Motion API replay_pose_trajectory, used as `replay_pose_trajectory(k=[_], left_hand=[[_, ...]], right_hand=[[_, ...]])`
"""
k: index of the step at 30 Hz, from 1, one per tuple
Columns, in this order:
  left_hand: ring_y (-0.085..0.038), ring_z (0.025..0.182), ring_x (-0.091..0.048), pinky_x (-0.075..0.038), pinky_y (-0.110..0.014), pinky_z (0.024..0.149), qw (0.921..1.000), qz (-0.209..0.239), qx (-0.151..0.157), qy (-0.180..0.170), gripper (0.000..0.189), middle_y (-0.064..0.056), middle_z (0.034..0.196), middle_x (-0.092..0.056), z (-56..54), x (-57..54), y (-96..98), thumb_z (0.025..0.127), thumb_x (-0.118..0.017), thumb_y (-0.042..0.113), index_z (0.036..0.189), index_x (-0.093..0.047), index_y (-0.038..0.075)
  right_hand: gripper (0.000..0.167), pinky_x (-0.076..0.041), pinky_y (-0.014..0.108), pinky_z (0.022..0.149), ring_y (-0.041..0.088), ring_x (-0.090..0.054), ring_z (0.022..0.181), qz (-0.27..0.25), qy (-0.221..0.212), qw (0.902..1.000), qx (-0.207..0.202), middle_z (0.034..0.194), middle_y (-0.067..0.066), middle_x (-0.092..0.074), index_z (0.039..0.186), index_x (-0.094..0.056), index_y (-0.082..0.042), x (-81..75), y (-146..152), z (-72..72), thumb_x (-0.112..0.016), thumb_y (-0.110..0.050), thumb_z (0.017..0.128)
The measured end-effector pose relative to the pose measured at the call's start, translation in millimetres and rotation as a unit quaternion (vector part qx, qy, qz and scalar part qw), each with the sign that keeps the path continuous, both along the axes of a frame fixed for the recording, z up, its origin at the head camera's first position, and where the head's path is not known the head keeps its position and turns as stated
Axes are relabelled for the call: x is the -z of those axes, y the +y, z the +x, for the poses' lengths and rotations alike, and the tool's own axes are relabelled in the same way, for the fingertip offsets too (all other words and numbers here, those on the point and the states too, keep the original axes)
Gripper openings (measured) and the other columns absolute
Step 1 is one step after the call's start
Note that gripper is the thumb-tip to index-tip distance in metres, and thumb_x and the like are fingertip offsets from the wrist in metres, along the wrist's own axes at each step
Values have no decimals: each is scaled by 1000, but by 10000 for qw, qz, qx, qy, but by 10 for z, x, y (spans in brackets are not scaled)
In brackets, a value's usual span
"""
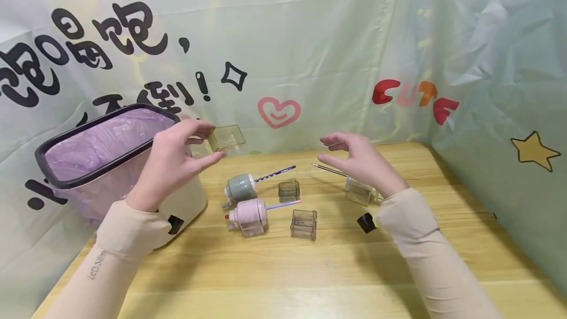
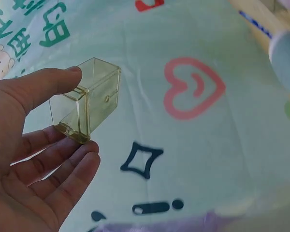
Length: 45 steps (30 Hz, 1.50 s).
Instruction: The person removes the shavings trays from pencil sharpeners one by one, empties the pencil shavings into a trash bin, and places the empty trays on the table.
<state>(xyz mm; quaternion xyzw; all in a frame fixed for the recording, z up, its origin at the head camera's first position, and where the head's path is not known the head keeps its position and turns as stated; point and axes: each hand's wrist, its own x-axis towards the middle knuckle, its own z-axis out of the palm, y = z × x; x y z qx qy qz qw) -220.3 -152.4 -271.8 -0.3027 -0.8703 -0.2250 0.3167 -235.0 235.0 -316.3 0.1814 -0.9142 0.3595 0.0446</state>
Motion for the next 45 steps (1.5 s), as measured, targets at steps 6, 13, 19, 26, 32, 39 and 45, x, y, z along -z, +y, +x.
replay_pose_trajectory(k=[6,13,19,26,32,39,45], left_hand=[[-27,103,-74,-64,-39,92,9977,-60,205,-651,49,-11,112,-78,-57,99,214,85,-92,24,125,-72,2],[-24,106,-73,-62,-40,95,9873,-240,372,-1524,47,-8,115,-78,-171,255,472,86,-91,26,124,-72,6],[-25,105,-74,-64,-33,90,9729,-218,543,-2238,47,-10,113,-77,-238,410,759,88,-91,28,124,-72,5],[-21,101,-73,-62,-31,91,9609,-190,682,-2676,47,-10,114,-77,-247,540,1084,88,-91,28,125,-71,6],[-23,107,-73,-61,-32,95,9560,-412,663,-2828,51,-8,117,-76,-266,619,1293,91,-89,34,129,-70,7],[-20,107,-75,-62,-30,95,9548,-718,650,-2809,47,-7,116,-78,-272,703,1465,91,-88,36,125,-72,9],[-10,83,-73,-59,-27,88,9476,-859,569,-3025,44,-4,109,-75,-264,749,1600,91,-88,36,121,-71,8]], right_hand=[[54,-49,59,109,34,-65,136,128,6,9999,87,145,13,-69,148,-62,-14,108,150,61,-74,-42,102],[54,-53,54,103,34,-67,133,238,6,9996,121,149,12,-67,147,-63,-14,235,300,95,-73,-41,103],[53,-54,50,99,34,-68,132,393,35,9988,274,147,11,-68,146,-64,-14,295,409,152,-74,-42,102],[54,-50,61,107,38,-67,132,457,-67,9980,429,145,14,-69,146,-64,-12,339,501,201,-73,-43,102],[54,-50,63,109,41,-67,132,465,-43,9979,448,144,18,-69,144,-65,-9,383,557,203,-74,-41,102],[54,-48,67,110,44,-64,134,471,-136,9975,511,145,20,-68,145,-64,-9,431,611,214,-74,-41,102],[55,-48,70,109,47,-63,133,524,-122,9971,534,144,22,-68,145,-64,-8,468,638,208,-73,-43,103]])
